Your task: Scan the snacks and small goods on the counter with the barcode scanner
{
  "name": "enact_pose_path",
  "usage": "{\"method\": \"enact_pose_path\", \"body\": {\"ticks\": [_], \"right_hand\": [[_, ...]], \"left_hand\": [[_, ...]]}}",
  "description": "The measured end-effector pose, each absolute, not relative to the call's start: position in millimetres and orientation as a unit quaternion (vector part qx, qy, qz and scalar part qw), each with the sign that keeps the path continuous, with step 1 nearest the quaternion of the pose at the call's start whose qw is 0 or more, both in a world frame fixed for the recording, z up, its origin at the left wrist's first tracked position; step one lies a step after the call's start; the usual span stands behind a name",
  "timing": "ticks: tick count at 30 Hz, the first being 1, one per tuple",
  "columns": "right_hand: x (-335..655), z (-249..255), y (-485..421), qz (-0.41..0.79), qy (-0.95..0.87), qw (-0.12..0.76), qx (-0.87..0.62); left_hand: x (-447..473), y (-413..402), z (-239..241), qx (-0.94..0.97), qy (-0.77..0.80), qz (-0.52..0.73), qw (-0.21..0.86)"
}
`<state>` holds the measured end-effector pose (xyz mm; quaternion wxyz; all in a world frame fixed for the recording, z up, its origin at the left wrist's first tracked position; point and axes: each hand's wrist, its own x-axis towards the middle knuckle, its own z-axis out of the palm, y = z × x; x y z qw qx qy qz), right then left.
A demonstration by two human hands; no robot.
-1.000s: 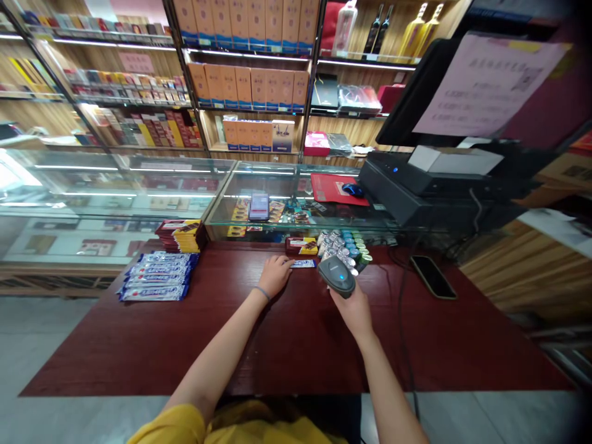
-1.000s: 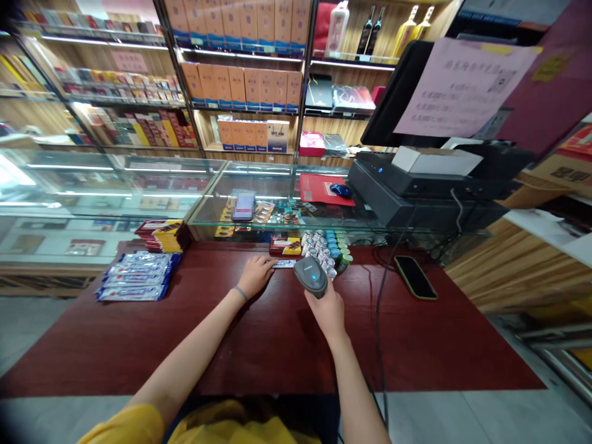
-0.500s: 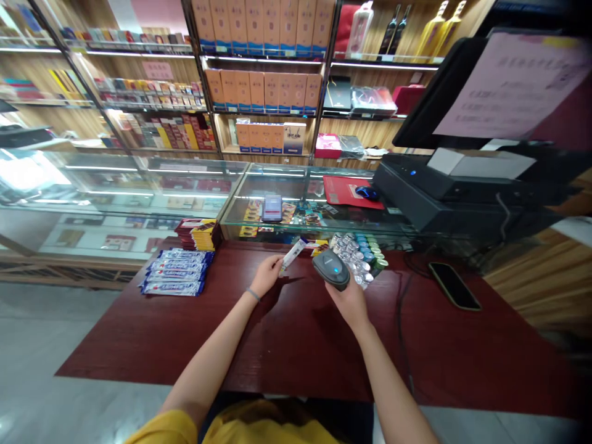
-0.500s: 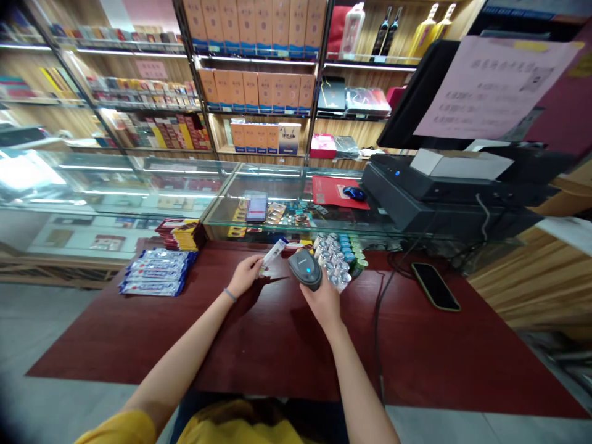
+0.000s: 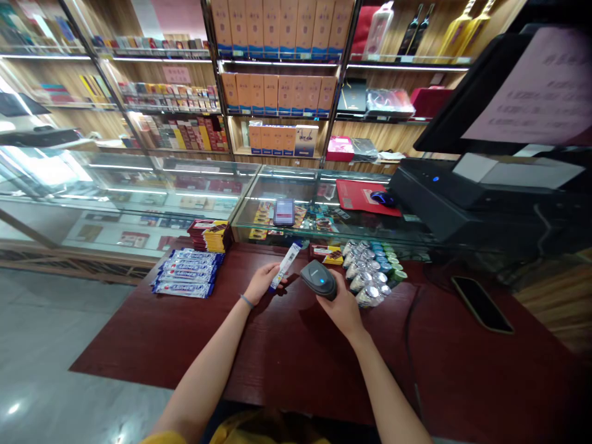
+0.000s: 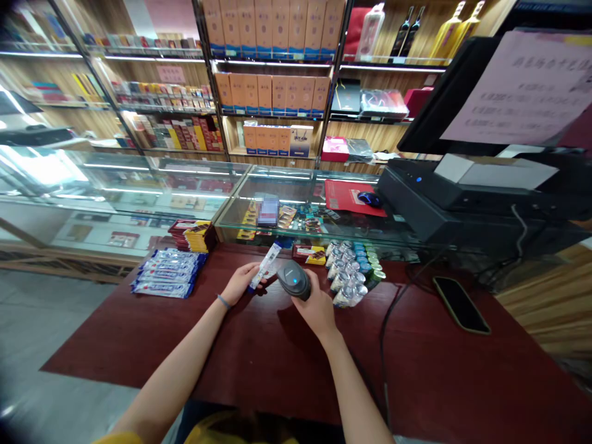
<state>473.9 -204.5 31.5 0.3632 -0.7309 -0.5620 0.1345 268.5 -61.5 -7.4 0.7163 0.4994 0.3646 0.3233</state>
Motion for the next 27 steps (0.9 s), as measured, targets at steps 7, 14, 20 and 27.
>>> {"method": "enact_pose_path", "body": {"ticks": [7, 14, 20, 27], "right_hand": [[475.9, 27.2, -203.7, 0.130, -0.565, 0.359, -0.731], [471.8, 30.9, -204.0, 0.120, -0.562, 0.339, -0.745], [470.2, 36.9, -202.0, 0.109, -0.571, 0.345, -0.736], [449.1, 47.4, -183.6, 0.089, -0.594, 0.318, -0.734]], "left_hand": [[268.5, -59.7, -10.5, 0.511, 0.362, 0.335, 0.704], [267.7, -58.9, -12.6, 0.503, 0.344, 0.340, 0.716], [259.7, -52.2, 7.3, 0.589, 0.330, 0.370, 0.638], [201.5, -36.7, 47.6, 0.802, 0.340, 0.409, 0.272]]}}
